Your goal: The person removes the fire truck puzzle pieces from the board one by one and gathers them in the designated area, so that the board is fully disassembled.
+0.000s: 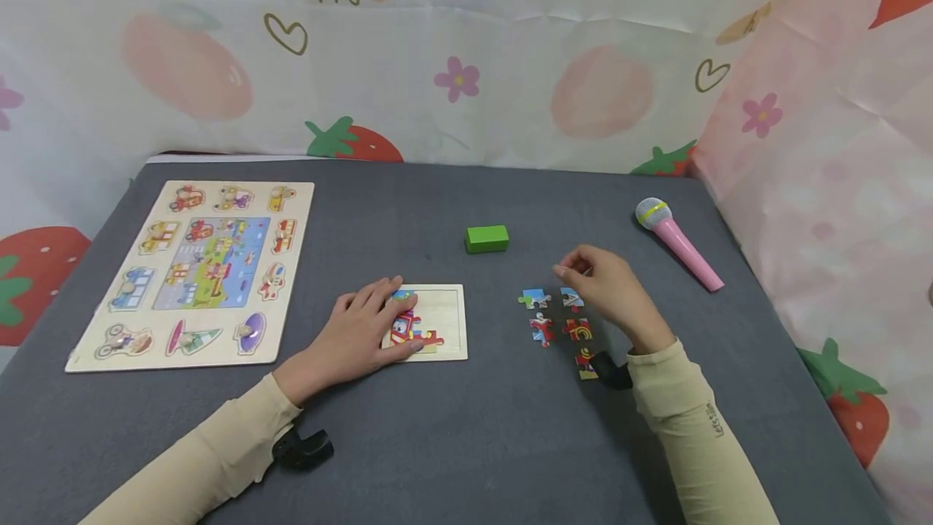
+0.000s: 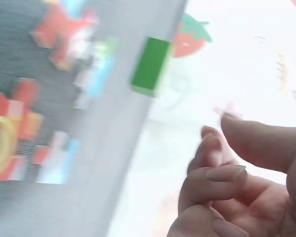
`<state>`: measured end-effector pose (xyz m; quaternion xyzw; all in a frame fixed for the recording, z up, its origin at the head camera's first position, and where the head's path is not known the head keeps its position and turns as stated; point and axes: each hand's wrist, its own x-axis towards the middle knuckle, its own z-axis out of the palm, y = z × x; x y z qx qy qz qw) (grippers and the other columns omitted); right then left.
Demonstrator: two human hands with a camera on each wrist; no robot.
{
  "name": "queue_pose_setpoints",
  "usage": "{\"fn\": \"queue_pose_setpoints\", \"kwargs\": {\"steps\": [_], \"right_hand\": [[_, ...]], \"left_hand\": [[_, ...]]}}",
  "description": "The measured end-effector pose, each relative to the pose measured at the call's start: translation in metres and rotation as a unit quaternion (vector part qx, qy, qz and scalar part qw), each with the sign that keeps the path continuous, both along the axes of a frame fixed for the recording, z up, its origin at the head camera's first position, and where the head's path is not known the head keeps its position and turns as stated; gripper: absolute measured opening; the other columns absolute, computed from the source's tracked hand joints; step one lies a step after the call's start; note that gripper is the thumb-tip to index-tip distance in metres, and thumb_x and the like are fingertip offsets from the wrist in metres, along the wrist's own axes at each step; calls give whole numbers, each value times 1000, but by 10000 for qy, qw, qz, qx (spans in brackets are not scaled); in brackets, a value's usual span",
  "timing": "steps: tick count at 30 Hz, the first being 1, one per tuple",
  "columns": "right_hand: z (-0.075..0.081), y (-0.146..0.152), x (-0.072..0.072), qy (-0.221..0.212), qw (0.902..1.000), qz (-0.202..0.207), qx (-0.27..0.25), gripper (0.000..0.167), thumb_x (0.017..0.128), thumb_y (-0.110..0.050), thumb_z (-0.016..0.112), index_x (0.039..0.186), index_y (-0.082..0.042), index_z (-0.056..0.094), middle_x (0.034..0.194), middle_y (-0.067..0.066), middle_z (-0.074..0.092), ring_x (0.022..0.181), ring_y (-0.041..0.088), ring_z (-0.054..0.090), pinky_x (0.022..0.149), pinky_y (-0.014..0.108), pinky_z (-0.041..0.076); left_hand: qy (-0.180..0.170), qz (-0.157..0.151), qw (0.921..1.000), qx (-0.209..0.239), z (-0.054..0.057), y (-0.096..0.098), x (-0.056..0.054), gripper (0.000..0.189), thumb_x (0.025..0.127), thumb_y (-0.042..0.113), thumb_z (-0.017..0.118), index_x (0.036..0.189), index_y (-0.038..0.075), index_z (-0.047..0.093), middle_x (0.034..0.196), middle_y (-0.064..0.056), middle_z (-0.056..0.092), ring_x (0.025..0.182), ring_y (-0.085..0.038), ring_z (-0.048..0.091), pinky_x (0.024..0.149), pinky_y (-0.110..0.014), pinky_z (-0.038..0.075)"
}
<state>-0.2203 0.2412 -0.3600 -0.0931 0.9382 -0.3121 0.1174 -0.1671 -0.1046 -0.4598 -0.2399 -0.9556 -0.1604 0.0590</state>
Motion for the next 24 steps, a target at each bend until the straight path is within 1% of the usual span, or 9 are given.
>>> {"fn": "queue_pose_setpoints", "kwargs": {"steps": [2, 4, 8, 11, 14, 17, 19, 21, 24], "right_hand": [[8, -3, -2, 32, 9999, -117, -116, 41, 97, -48, 51, 111, -10, 59, 106, 15, 63, 96, 30, 57, 77, 37, 44], [12, -10, -4, 14, 9997, -76, -230, 41, 97, -48, 50, 111, -10, 59, 107, 15, 62, 100, 31, 57, 80, 38, 44], [9, -32, -6, -26, 9993, 265, -272, 33, 97, -41, 52, 107, -12, 62, 98, 13, 63, 87, 27, 57, 74, 36, 45], [1, -52, -4, -19, 9981, 567, -249, 27, 97, -35, 55, 103, -10, 64, 87, 12, 62, 74, 22, 53, 66, 34, 43], [-9, -74, 0, 69, 9956, 916, -187, 21, 96, -30, 59, 97, -10, 66, 80, 6, 61, 68, 17, 51, 63, 32, 43], [-22, -96, 5, 76, 9909, 1341, -62, 14, 94, -26, 63, 92, -12, 65, 76, 0, 60, 64, 13, 50, 60, 29, 43], [-31, -109, 9, 38, 9862, 1654, 16, 11, 92, -23, 65, 91, -12, 63, 75, -2, 59, 62, 11, 50, 59, 27, 42], [-37, -119, 13, -49, 9816, 1908, 84, 12, 90, -21, 68, 93, -10, 62, 75, -2, 59, 61, 10, 50, 59, 26, 43], [-43, -129, 19, -124, 9770, 2123, 158, 17, 87, -17, 71, 95, -7, 60, 75, -1, 58, 61, 10, 50, 60, 26, 42]], "left_hand": [[28, -14, 10000, -21, 0, 0, 0, 69, 87, 61, 56, 140, 18, 49, 151, -14, 37, 137, -30, 35, 100, -53, 33], [20, 6, 10000, -45, 1, 0, 0, 69, 87, 61, 56, 140, 18, 49, 151, -13, 36, 137, -30, 35, 100, -52, 33], [-35, 32, 10000, -35, 1, 0, 0, 69, 87, 60, 57, 141, 18, 49, 151, -13, 36, 138, -30, 34, 100, -52, 32], [-74, -1, 10000, -11, 1, 0, 0, 69, 87, 60, 57, 141, 17, 49, 151, -14, 36, 138, -30, 34, 100, -53, 32], [-108, 0, 9999, -44, 2, 0, 1, 69, 87, 60, 57, 141, 17, 49, 151, -13, 36, 137, -30, 34, 101, -53, 32], [-144, 4, 9998, -163, 4, -1, 0, 69, 88, 60, 55, 142, 18, 48, 151, -12, 36, 137, -30, 34, 101, -52, 33], [-151, -66, 9997, -186, 5, -2, 0, 69, 88, 61, 55, 142, 18, 48, 151, -13, 36, 137, -30, 35, 101, -52, 34], [-233, -168, 9994, -214, 7, -4, -1, 69, 89, 60, 54, 143, 18, 46, 152, -13, 35, 138, -30, 33, 101, -53, 33], [-403, -382, 9982, -213, 9, -9, -3, 70, 90, 59, 55, 146, 19, 43, 153, -13, 32, 140, -31, 31, 102, -54, 32]]}}
